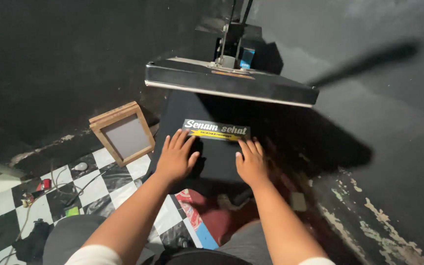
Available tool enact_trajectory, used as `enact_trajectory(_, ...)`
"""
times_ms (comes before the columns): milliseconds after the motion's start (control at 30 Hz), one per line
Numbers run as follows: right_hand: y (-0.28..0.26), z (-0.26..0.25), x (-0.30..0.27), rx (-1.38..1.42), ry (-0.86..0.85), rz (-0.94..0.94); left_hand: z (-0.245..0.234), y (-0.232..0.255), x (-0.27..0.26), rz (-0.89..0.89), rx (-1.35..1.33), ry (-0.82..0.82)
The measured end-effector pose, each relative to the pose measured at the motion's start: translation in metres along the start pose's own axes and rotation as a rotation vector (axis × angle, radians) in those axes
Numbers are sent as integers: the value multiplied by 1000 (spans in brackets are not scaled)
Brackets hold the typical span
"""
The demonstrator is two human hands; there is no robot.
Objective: Using a heat press machine to apply a design onto a black t-shirt
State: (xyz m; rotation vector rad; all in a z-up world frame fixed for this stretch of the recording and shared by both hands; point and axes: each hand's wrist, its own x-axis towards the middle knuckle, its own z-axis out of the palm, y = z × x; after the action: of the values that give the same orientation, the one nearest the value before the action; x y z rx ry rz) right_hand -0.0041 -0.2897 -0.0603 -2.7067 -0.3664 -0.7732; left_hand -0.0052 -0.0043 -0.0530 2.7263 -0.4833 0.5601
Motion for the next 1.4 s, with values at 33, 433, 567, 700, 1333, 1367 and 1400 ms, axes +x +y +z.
enact_trajectory(33, -15, -14, 10, -83, -330, 146, -3, 5, 9, -66, 26, -225)
enact_trajectory(433, -24, -19, 21, -219, -737, 292, -17, 21, 34, -164, 132, -657)
enact_trajectory(567, -27, -25, 21, -211, -743, 282, -26, 24, 34, -173, 123, -683)
enact_trajectory(700, -23, -20, 17, -223, -740, 270, -24, 23, 30, -167, 140, -674)
enact_trajectory(1333, -25, -40, 3, -167, -757, 280, -37, 27, 17, -177, 145, -723)
enact_trajectory(1367, -26, -41, 4, -164, -747, 284, -37, 27, 17, -178, 146, -722)
enact_trajectory(1400, -27, -42, 3, -164, -748, 284, -38, 27, 16, -179, 146, -723)
